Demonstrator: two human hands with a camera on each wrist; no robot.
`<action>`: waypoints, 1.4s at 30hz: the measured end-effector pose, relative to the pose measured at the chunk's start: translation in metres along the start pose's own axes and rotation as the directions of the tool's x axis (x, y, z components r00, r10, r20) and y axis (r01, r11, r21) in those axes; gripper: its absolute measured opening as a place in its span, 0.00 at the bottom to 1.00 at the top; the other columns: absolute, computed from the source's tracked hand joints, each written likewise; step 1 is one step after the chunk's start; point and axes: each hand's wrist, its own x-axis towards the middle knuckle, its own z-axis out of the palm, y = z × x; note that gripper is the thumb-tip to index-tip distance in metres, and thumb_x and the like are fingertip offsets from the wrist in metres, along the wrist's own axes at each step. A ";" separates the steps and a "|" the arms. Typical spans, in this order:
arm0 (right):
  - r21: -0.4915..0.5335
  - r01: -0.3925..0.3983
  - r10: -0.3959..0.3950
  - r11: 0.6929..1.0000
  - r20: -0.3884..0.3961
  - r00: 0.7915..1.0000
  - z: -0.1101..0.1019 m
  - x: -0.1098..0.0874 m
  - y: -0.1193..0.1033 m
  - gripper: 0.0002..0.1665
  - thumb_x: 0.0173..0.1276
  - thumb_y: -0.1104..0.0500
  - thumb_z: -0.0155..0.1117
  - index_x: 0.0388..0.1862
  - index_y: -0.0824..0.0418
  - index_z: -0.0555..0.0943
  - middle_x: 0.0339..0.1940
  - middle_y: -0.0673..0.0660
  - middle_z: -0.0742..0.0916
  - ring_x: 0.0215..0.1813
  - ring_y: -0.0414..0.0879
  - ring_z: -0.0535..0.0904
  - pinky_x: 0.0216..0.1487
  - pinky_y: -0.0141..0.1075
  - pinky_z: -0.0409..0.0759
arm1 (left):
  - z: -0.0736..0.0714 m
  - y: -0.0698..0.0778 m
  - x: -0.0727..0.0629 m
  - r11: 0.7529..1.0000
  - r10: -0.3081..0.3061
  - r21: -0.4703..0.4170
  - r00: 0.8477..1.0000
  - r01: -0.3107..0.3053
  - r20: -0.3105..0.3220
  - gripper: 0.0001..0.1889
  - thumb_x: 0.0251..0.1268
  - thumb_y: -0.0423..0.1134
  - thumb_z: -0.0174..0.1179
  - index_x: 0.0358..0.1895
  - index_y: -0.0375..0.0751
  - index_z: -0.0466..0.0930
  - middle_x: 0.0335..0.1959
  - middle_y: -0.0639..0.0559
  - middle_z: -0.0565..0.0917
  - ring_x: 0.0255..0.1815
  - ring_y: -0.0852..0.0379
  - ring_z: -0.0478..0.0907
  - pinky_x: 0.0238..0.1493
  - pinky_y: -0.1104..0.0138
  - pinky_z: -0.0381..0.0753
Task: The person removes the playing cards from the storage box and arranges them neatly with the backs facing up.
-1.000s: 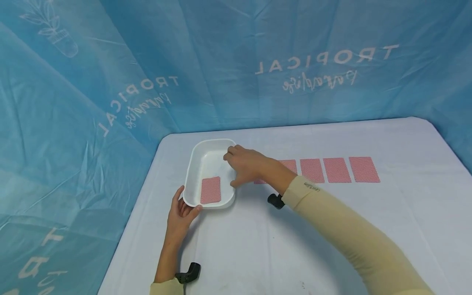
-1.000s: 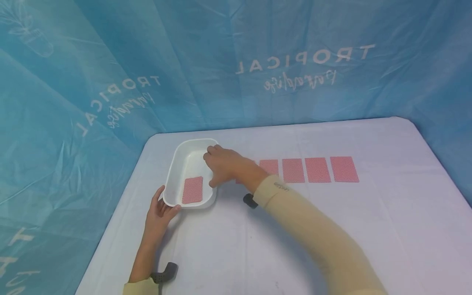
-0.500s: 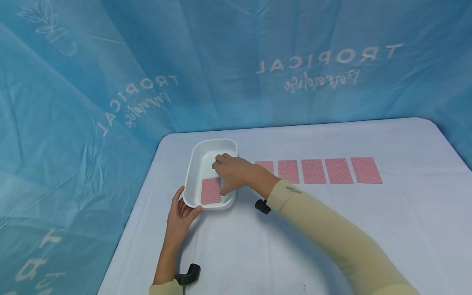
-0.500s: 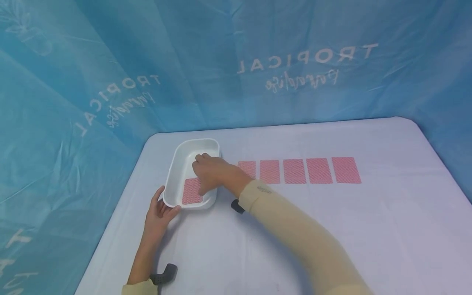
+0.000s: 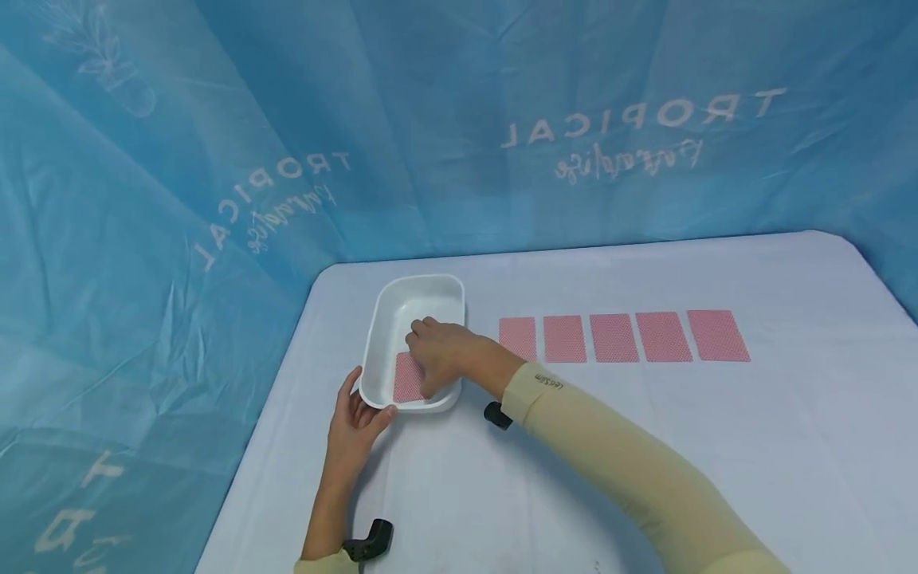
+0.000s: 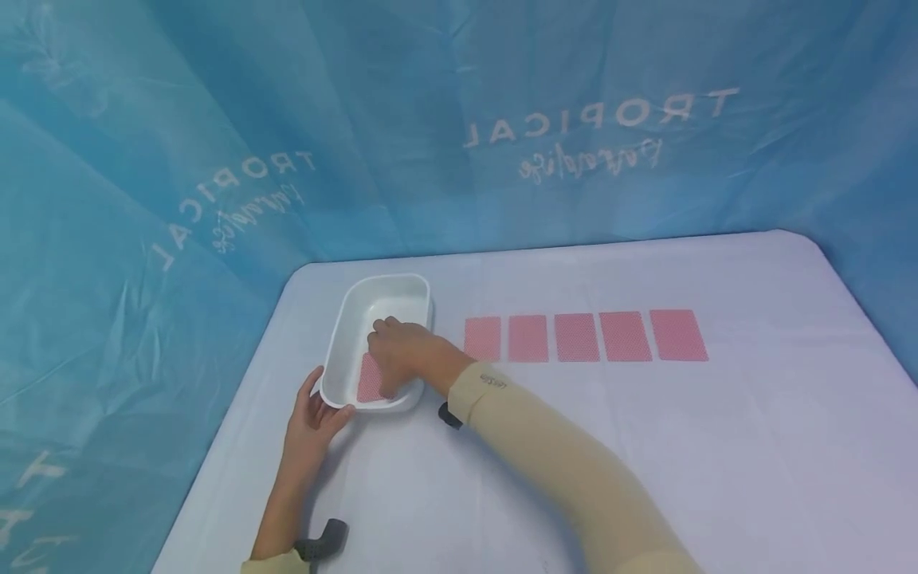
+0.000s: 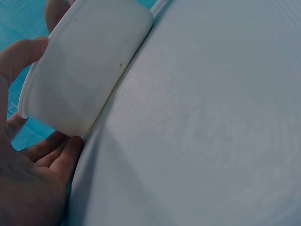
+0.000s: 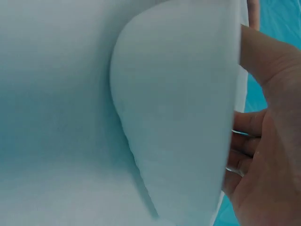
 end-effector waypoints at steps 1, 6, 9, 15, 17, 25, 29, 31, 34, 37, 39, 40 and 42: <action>-0.008 -0.003 0.003 1.000 0.000 1.000 0.001 0.001 0.000 0.45 0.48 0.38 0.71 0.60 0.60 0.72 0.48 0.52 0.73 0.50 0.45 0.67 0.51 0.35 0.75 | 0.000 0.001 0.001 1.000 0.001 0.001 1.000 -0.001 0.002 0.46 0.53 0.44 0.73 0.74 0.60 0.55 0.67 0.53 0.68 0.65 0.53 0.69 0.56 0.70 0.74; -0.036 -0.007 0.008 0.999 0.013 1.000 0.006 0.006 -0.003 0.45 0.48 0.37 0.71 0.60 0.60 0.72 0.48 0.51 0.73 0.50 0.45 0.67 0.51 0.35 0.75 | 0.000 0.002 0.003 1.000 0.013 0.002 1.000 -0.013 0.011 0.46 0.54 0.43 0.72 0.74 0.57 0.54 0.68 0.50 0.67 0.65 0.51 0.69 0.56 0.69 0.73; -0.055 0.002 -0.001 0.998 0.023 1.000 0.007 0.010 -0.008 0.45 0.48 0.38 0.71 0.60 0.60 0.72 0.49 0.52 0.73 0.50 0.45 0.66 0.50 0.35 0.74 | -0.001 0.002 0.003 1.000 0.013 0.002 1.000 -0.013 0.006 0.46 0.54 0.43 0.73 0.74 0.56 0.55 0.68 0.48 0.67 0.66 0.49 0.69 0.56 0.69 0.73; -0.090 -0.001 0.004 0.996 0.036 0.999 0.009 0.016 -0.018 0.46 0.49 0.36 0.71 0.60 0.61 0.71 0.51 0.53 0.73 0.50 0.45 0.66 0.49 0.35 0.75 | -0.001 0.003 0.001 1.000 -0.001 0.002 1.000 0.001 -0.002 0.46 0.53 0.45 0.72 0.74 0.57 0.54 0.69 0.52 0.66 0.66 0.51 0.69 0.55 0.68 0.74; -0.098 -0.010 0.014 0.995 0.043 0.999 0.010 0.017 -0.019 0.45 0.49 0.36 0.71 0.60 0.60 0.71 0.50 0.53 0.73 0.49 0.45 0.66 0.48 0.34 0.75 | -0.001 0.002 0.001 1.000 -0.011 -0.006 1.000 0.011 -0.002 0.46 0.53 0.45 0.73 0.74 0.57 0.54 0.69 0.54 0.66 0.65 0.53 0.69 0.55 0.68 0.74; -0.067 -0.048 0.053 0.997 0.073 0.996 0.016 0.020 -0.020 0.44 0.49 0.37 0.73 0.59 0.59 0.73 0.54 0.54 0.73 0.52 0.46 0.66 0.49 0.35 0.75 | 0.000 0.000 0.000 1.000 -0.008 -0.028 1.000 0.008 0.006 0.45 0.55 0.42 0.72 0.74 0.58 0.54 0.69 0.50 0.66 0.66 0.51 0.69 0.56 0.69 0.74; -0.059 -0.051 0.055 0.997 0.076 0.996 0.019 0.021 -0.018 0.42 0.48 0.37 0.74 0.57 0.58 0.75 0.53 0.54 0.73 0.52 0.46 0.66 0.49 0.36 0.75 | 0.000 0.004 -0.001 1.000 -0.014 -0.023 1.000 0.015 0.014 0.45 0.55 0.41 0.71 0.74 0.57 0.54 0.69 0.47 0.66 0.66 0.49 0.68 0.56 0.70 0.73; -0.058 -0.050 0.054 0.997 0.077 0.996 0.019 0.023 -0.017 0.41 0.48 0.36 0.74 0.56 0.58 0.76 0.52 0.54 0.73 0.52 0.46 0.66 0.49 0.36 0.75 | 0.000 0.010 -0.002 0.999 -0.020 -0.029 1.000 0.021 0.023 0.45 0.56 0.40 0.71 0.75 0.53 0.53 0.69 0.46 0.66 0.67 0.47 0.67 0.56 0.69 0.73; -0.051 -0.051 0.055 0.997 0.080 0.995 0.020 0.024 -0.017 0.41 0.47 0.36 0.75 0.55 0.58 0.76 0.51 0.53 0.73 0.52 0.46 0.66 0.49 0.36 0.75 | 0.000 0.023 -0.003 0.999 -0.027 -0.030 0.999 0.028 0.039 0.46 0.56 0.37 0.70 0.75 0.47 0.51 0.69 0.42 0.65 0.67 0.45 0.66 0.57 0.67 0.73; -0.029 -0.054 0.056 0.998 0.081 0.995 0.021 0.025 -0.016 0.39 0.47 0.37 0.75 0.53 0.57 0.77 0.50 0.53 0.72 0.51 0.46 0.66 0.47 0.36 0.75 | 0.000 0.033 -0.005 0.999 -0.030 -0.018 0.998 0.031 0.048 0.46 0.57 0.35 0.70 0.75 0.43 0.50 0.69 0.39 0.64 0.67 0.43 0.66 0.57 0.65 0.73; -0.013 -0.056 0.057 0.998 0.078 0.995 0.021 0.026 -0.016 0.36 0.47 0.38 0.75 0.50 0.57 0.78 0.50 0.53 0.72 0.50 0.46 0.65 0.46 0.35 0.75 | 0.000 0.034 -0.005 0.999 -0.032 -0.009 0.998 0.033 0.046 0.46 0.57 0.35 0.70 0.75 0.43 0.50 0.69 0.39 0.64 0.67 0.43 0.66 0.57 0.65 0.73; -0.009 -0.057 0.058 0.998 0.077 0.995 0.021 0.026 -0.016 0.35 0.47 0.38 0.75 0.49 0.56 0.78 0.50 0.53 0.72 0.50 0.45 0.65 0.45 0.35 0.75 | 0.000 0.033 -0.004 0.999 -0.032 -0.007 0.999 0.032 0.044 0.46 0.57 0.34 0.69 0.75 0.44 0.50 0.69 0.39 0.64 0.67 0.43 0.66 0.57 0.65 0.73; 0.004 -0.062 0.062 0.998 0.074 0.995 0.021 0.027 -0.015 0.32 0.47 0.39 0.75 0.46 0.55 0.79 0.49 0.53 0.72 0.49 0.45 0.65 0.43 0.35 0.76 | 0.000 0.027 -0.003 0.999 -0.031 -0.013 0.999 0.031 0.041 0.45 0.57 0.34 0.69 0.75 0.46 0.51 0.70 0.41 0.64 0.67 0.44 0.66 0.57 0.65 0.73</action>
